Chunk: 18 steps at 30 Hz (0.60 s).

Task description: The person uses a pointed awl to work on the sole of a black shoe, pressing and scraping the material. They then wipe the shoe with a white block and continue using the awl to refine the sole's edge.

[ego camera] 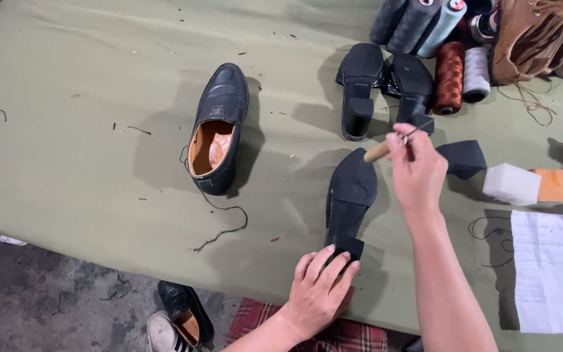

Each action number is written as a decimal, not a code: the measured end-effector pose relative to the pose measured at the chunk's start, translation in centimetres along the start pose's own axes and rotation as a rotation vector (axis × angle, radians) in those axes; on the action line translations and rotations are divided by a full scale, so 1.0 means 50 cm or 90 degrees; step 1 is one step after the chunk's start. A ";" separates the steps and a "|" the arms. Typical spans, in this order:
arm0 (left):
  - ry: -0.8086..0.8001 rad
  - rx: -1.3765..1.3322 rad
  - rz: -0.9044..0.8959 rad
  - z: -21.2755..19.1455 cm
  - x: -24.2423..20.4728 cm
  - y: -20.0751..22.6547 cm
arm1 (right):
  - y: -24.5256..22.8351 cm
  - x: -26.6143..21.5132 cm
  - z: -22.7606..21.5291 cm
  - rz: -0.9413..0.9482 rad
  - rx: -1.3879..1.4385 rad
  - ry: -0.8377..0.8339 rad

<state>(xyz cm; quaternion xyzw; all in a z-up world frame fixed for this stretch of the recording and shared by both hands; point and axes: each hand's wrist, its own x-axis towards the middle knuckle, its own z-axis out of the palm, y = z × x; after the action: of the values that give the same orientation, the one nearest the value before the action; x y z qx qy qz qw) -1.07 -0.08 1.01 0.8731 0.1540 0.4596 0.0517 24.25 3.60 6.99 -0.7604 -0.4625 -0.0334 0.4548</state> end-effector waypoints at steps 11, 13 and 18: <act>-0.026 0.007 0.010 0.003 -0.009 -0.014 | 0.048 0.044 0.056 0.090 0.000 -0.084; -0.032 0.008 0.016 -0.002 -0.005 -0.015 | 0.047 0.039 0.049 0.098 -0.021 -0.158; -0.022 -0.015 -0.001 -0.001 -0.008 -0.012 | -0.025 -0.007 -0.029 0.005 0.016 0.079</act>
<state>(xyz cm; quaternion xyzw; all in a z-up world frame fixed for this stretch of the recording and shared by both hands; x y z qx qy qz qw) -1.47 0.38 0.56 0.8801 0.1482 0.4465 0.0650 23.66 2.52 8.52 -0.7528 -0.4308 -0.0732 0.4923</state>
